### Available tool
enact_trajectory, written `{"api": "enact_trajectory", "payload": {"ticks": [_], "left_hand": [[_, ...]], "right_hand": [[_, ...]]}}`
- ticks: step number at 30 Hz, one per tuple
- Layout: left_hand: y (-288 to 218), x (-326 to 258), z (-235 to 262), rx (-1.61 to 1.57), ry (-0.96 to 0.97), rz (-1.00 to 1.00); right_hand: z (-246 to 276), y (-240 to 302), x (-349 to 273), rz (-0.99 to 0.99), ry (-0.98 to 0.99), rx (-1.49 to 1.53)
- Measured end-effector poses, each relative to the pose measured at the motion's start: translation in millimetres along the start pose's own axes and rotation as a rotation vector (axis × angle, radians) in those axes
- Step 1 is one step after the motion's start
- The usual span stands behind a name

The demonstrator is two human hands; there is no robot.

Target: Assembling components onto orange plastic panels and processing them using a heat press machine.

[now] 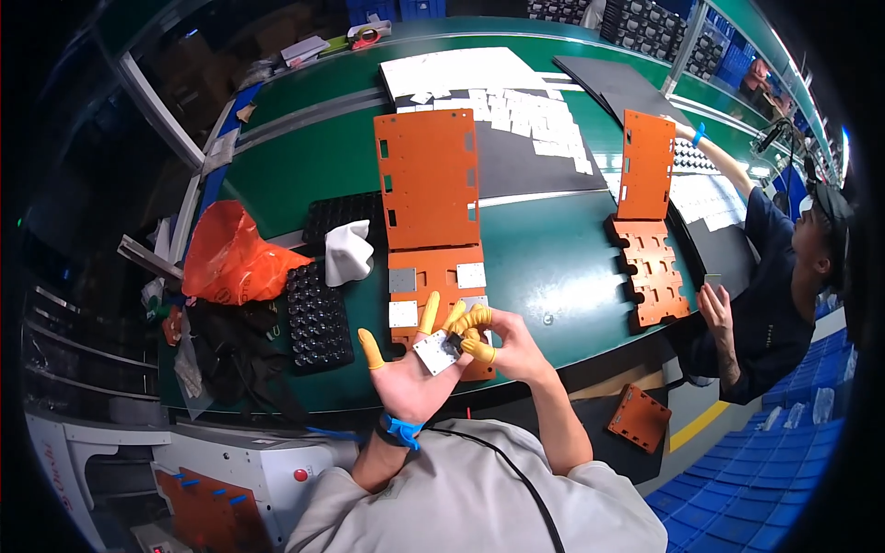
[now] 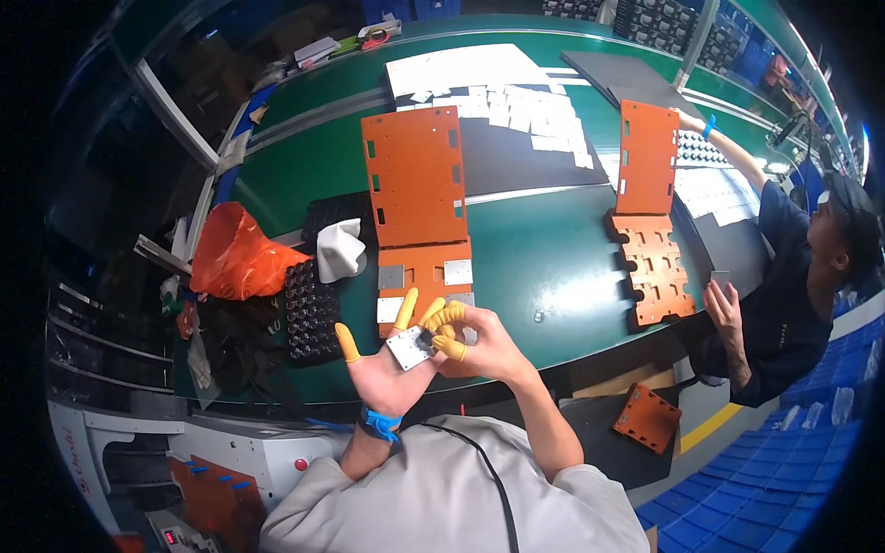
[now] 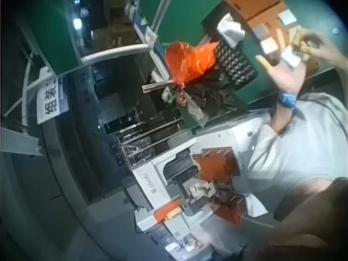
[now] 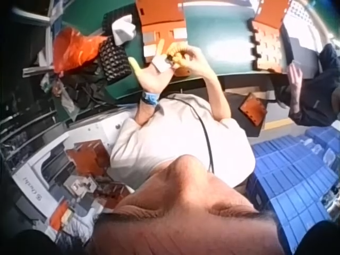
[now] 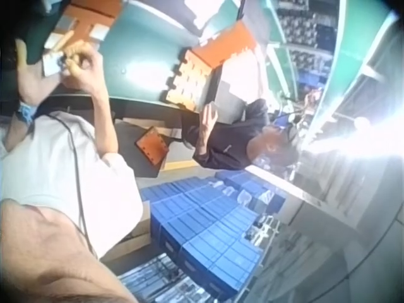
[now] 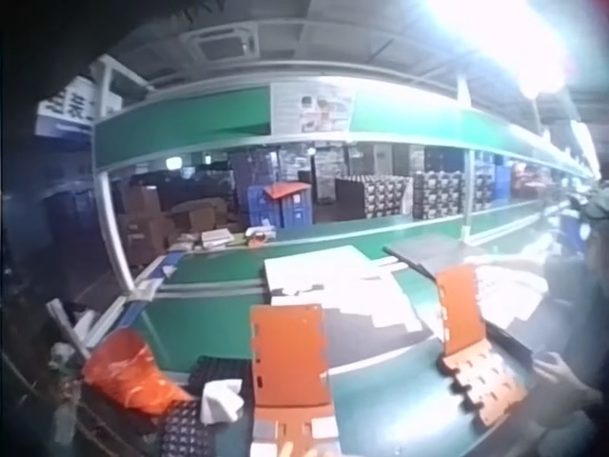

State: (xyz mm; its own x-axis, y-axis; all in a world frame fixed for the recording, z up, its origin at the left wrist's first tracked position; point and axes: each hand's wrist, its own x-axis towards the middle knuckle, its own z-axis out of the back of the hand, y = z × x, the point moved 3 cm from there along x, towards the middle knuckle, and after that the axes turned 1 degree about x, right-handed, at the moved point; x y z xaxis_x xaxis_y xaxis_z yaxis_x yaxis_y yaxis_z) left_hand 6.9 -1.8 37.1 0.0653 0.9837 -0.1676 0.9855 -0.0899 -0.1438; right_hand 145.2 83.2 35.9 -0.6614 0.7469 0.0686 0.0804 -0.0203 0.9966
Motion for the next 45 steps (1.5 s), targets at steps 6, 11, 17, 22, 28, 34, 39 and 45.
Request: {"api": "enact_trajectory", "payload": {"ticks": [6, 11, 17, 22, 28, 34, 39, 45], "left_hand": [[1.8, 0.7, 1.1, 0.097, -0.013, -0.017], [4.7, 4.0, -6.3, -0.012, 0.072, -0.006], [4.6, 3.5, -4.0, 0.136, 0.17, -0.057], [9.2, 2.9, -9.8, 0.329, 0.164, -0.124], [11.6, 2.3, -9.4, 0.459, 0.173, -0.207], [15.8, 3.9, -5.8, 0.735, 0.242, -0.322], [20.0, 5.7, -7.0, 0.959, 0.187, -0.443], [19.3, 12.0, 0.2, 0.942, 0.256, -0.292]], "right_hand": [[-0.5, 0.7, -1.6, -0.025, -0.022, -0.045], [-3.8, 7.4, -5.7, -0.106, -0.098, -0.089], [-12.7, 18.1, -10.2, -0.207, -0.161, -0.036], [-20.6, 25.6, -11.5, -0.237, -0.201, 0.003], [-25.7, 28.9, -13.2, -0.174, -0.251, -0.084], [-25.8, 23.2, -17.7, -0.153, -0.262, -0.029], [-29.7, 18.0, -18.9, -0.095, -0.29, -0.025], [-23.0, 25.2, -21.2, 0.119, -0.271, -0.327]]}}
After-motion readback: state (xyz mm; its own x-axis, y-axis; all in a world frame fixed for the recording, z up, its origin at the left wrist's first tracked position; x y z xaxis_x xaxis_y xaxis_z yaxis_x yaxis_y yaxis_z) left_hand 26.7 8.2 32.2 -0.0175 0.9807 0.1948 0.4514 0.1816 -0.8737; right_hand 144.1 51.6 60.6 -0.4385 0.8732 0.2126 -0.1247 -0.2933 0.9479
